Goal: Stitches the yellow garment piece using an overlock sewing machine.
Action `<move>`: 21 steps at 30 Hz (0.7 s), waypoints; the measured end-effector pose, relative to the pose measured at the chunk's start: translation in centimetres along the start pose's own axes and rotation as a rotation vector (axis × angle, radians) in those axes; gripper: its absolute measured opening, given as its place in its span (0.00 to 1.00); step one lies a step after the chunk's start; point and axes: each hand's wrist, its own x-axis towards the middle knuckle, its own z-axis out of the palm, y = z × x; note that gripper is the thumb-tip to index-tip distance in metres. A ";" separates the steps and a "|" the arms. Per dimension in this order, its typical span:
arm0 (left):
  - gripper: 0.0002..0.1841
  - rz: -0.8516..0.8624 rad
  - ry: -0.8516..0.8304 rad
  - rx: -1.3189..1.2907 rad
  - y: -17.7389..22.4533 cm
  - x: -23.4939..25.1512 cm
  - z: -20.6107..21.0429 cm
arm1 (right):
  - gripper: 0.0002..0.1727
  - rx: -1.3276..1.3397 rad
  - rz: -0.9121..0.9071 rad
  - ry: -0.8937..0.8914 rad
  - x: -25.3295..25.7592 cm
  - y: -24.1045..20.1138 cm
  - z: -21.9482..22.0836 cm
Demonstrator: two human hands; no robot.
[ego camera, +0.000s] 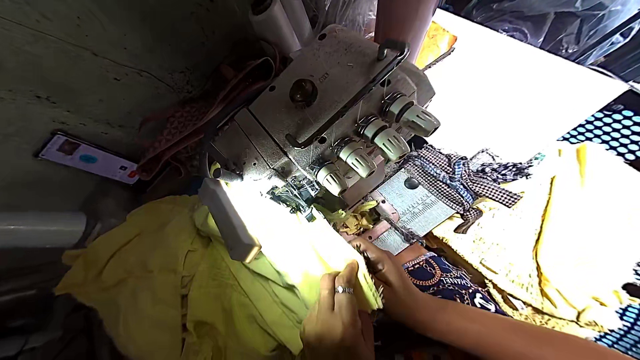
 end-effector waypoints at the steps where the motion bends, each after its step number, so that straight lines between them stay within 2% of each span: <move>1: 0.14 0.009 0.038 0.051 -0.3 0.3 0.4 | 0.07 0.008 0.013 0.005 0.4 0.0 0.1; 3: 0.14 0.036 0.123 0.138 -1.3 0.9 1.4 | 0.07 0.040 0.047 0.002 1.1 0.0 0.1; 6: 0.12 0.059 0.158 -0.065 -4.2 1.7 2.3 | 0.04 0.098 0.087 0.024 1.6 -0.1 0.2; 10: 0.05 0.133 0.029 -0.576 -11.0 3.8 1.8 | 0.03 0.155 0.157 0.076 2.2 -0.7 0.3; 13: 0.04 0.170 -0.145 -0.711 -15.6 5.8 0.0 | 0.05 0.253 0.210 0.069 2.4 -1.0 0.3; 15: 0.05 0.175 -0.174 -0.591 -15.2 6.3 -1.2 | 0.04 0.236 0.215 0.063 2.3 -1.1 0.2; 18: 0.05 0.282 -0.056 -0.275 -10.6 5.3 -1.9 | 0.03 0.131 0.157 0.065 2.4 -0.8 -0.1; 21: 0.06 0.285 0.039 -0.128 -7.2 2.9 -0.4 | 0.04 0.071 0.112 0.068 2.2 -0.3 -0.3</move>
